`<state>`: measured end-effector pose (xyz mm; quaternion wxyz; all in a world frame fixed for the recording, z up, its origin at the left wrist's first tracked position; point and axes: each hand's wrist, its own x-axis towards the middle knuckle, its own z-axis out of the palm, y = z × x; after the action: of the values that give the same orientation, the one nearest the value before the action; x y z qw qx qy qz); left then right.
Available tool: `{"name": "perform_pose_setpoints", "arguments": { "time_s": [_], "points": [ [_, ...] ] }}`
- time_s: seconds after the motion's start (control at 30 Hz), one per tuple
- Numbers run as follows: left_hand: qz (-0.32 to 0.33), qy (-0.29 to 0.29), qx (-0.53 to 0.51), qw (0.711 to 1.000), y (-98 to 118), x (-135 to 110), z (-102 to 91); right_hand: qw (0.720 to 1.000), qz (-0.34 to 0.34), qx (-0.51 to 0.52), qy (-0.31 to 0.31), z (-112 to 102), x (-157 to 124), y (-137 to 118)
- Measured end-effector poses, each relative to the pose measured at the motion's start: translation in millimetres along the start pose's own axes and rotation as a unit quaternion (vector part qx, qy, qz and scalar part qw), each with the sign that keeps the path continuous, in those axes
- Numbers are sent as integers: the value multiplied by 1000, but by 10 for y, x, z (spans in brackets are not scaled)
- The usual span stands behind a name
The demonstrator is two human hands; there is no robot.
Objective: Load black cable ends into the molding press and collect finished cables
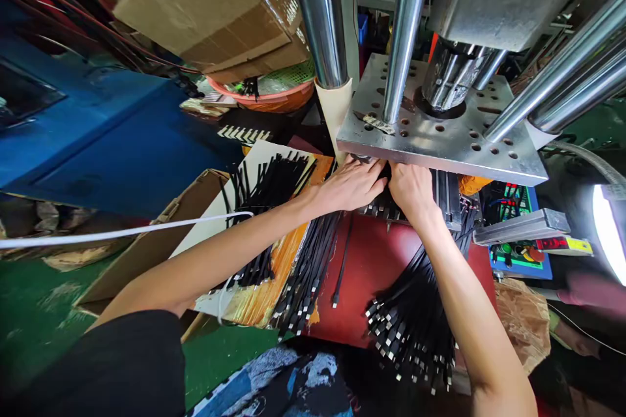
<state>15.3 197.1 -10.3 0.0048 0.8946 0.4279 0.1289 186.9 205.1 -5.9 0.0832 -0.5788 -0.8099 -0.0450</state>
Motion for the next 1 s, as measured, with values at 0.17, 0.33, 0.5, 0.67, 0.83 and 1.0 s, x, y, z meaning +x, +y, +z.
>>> {"name": "perform_pose_setpoints", "arguments": {
  "time_s": [0.17,0.33,0.5,0.67,0.83,1.0],
  "points": [
    [-34,31,-5,999,-115,294,90,999,10,33,6,70,329,64],
    [-59,67,-61,994,-44,47,-20,998,-11,57,12,-140,-140,88],
    [-213,-2,-58,975,283,-1249,-96,984,172,38,-23,-239,-1778,-49],
    [-256,-73,-98,959,332,-1874,58,939,303,82,-137,72,-2599,-116],
    [-266,-88,-238,930,261,-1778,-44,912,332,230,-70,139,-2692,101],
    [-273,-77,-344,895,307,-1768,-235,887,365,281,-41,-23,-2791,140]
  ]
}}
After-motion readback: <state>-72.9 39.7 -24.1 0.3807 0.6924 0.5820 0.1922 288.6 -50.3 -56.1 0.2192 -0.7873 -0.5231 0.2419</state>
